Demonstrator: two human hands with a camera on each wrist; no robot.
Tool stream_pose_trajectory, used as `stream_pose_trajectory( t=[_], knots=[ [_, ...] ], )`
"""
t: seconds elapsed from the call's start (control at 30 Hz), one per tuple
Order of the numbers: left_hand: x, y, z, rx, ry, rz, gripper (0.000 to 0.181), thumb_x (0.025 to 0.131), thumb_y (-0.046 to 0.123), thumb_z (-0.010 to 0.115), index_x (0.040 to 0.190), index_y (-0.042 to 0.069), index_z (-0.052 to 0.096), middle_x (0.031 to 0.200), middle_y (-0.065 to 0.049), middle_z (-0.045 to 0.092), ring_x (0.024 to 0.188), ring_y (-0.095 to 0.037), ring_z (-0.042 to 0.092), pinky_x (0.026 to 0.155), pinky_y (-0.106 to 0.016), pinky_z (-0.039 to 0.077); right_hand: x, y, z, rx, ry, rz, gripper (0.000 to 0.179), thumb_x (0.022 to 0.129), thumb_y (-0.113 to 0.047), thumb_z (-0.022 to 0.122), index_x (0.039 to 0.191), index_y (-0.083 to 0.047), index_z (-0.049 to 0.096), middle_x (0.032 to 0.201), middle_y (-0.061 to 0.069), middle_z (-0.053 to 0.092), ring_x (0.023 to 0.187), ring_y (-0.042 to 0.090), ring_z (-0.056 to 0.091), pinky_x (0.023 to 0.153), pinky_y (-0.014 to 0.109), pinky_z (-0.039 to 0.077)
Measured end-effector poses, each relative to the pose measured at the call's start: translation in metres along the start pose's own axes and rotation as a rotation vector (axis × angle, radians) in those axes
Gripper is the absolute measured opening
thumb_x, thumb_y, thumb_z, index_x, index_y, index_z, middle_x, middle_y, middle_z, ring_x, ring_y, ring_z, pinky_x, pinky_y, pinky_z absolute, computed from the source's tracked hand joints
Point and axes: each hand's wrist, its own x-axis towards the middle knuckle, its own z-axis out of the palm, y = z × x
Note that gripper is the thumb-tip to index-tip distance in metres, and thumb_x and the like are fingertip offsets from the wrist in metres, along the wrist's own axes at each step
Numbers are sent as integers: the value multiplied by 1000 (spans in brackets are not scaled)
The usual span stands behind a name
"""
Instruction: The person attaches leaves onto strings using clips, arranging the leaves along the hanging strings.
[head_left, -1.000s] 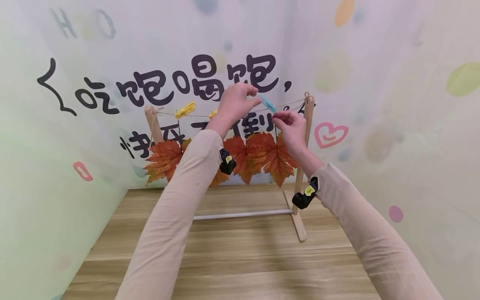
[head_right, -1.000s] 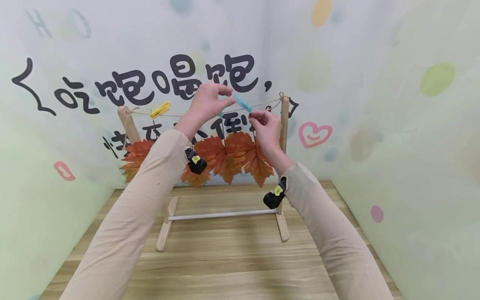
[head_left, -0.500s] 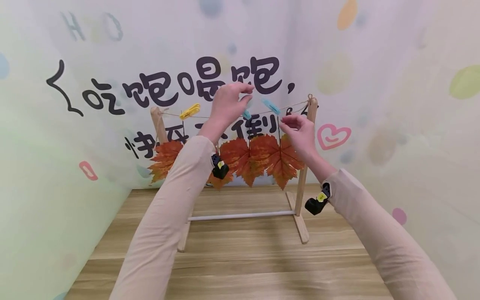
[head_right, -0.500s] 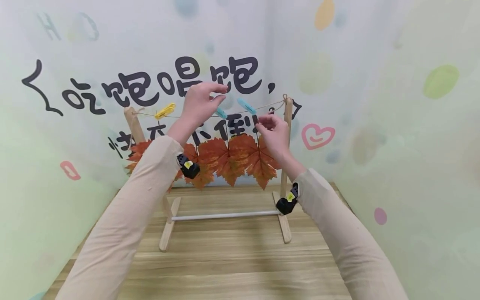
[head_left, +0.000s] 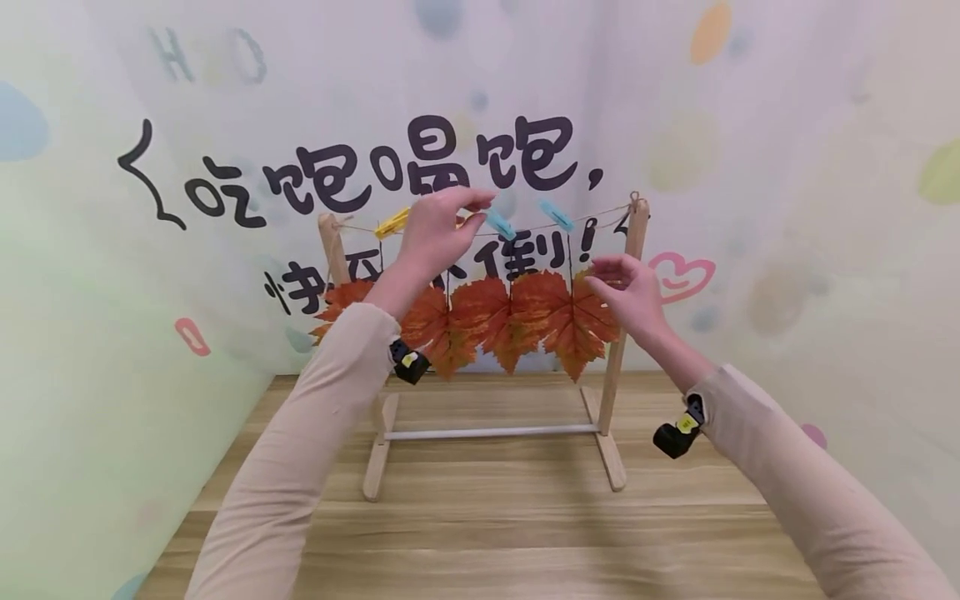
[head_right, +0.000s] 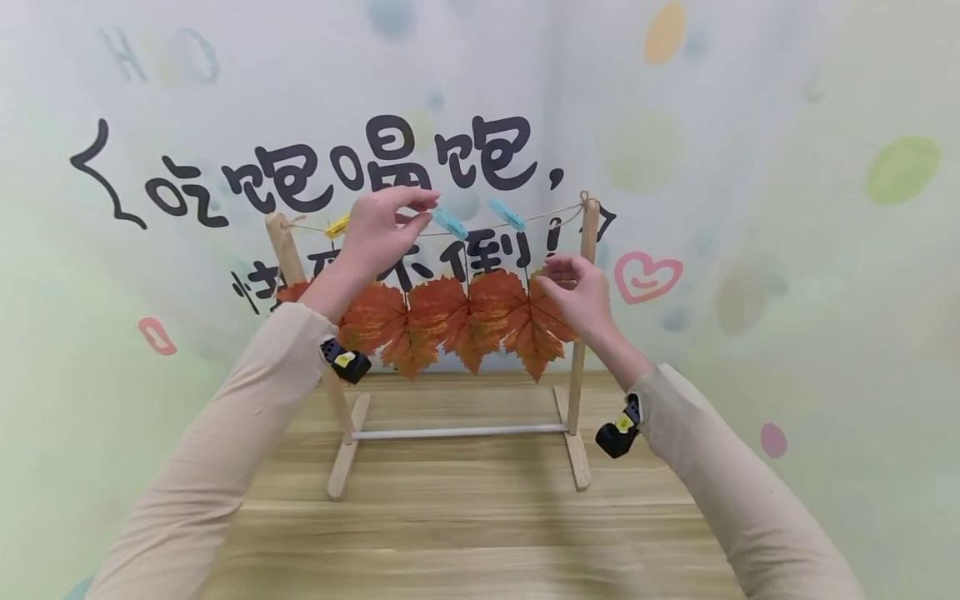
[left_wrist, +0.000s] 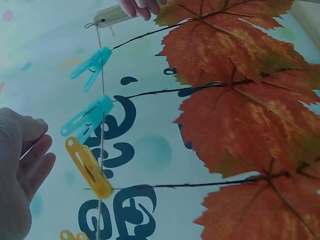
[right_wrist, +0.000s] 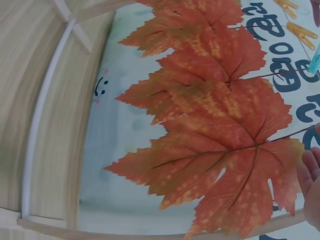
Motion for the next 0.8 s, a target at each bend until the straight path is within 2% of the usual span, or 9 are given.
stream_pose_trajectory(
  t=[0.13, 0.3, 0.43, 0.53, 0.63, 0.8],
  knots=[
    [-17, -6, -3, -25, -69, -2, 22, 83, 12, 65, 104, 4, 67, 99, -8, 67, 90, -19, 62, 73, -27, 51, -9, 7, -5, -6, -61, -13, 30, 84, -12, 65, 108, 5, 59, 101, 20, 62, 79, 0, 58, 73, 12, 47],
    [-44, -16, -7, -3, -144, 9, 25, 81, 16, 68, 103, 5, 68, 98, -7, 68, 89, -18, 62, 72, -29, 50, -24, 17, -10, -23, -127, -46, 29, 83, -11, 65, 106, 5, 59, 99, 22, 62, 79, 0, 58, 73, 12, 47],
    [-66, -25, -8, 3, -154, -12, 25, 81, 16, 69, 103, 5, 68, 99, -7, 68, 79, -18, 62, 66, -30, 49, -36, 23, -14, -43, -168, -61, 28, 83, -8, 66, 105, 6, 58, 98, 23, 62, 78, 0, 59, 72, 11, 48],
    [-83, -33, -9, -1, -158, -46, 26, 79, 15, 70, 103, 5, 68, 99, -7, 68, 81, -20, 62, 69, -32, 49, -44, 30, -17, -72, -191, -61, 28, 82, -7, 66, 105, 7, 58, 97, 22, 62, 78, -1, 58, 70, 11, 48],
    [-99, -41, -8, -9, -162, -74, 27, 79, 14, 71, 103, 4, 68, 99, -8, 68, 89, -22, 62, 74, -34, 50, -51, 41, -19, -83, -205, -42, 29, 82, -6, 66, 106, 7, 58, 97, 23, 62, 79, 0, 57, 70, 10, 47],
    [-127, -54, -7, -32, -144, -107, 26, 78, 12, 71, 101, 2, 67, 97, -10, 68, 85, -23, 63, 70, -36, 50, -64, 59, -23, -96, -217, -4, 30, 82, -5, 65, 108, 7, 58, 99, 23, 62, 81, 0, 56, 70, 9, 47]
  ],
)
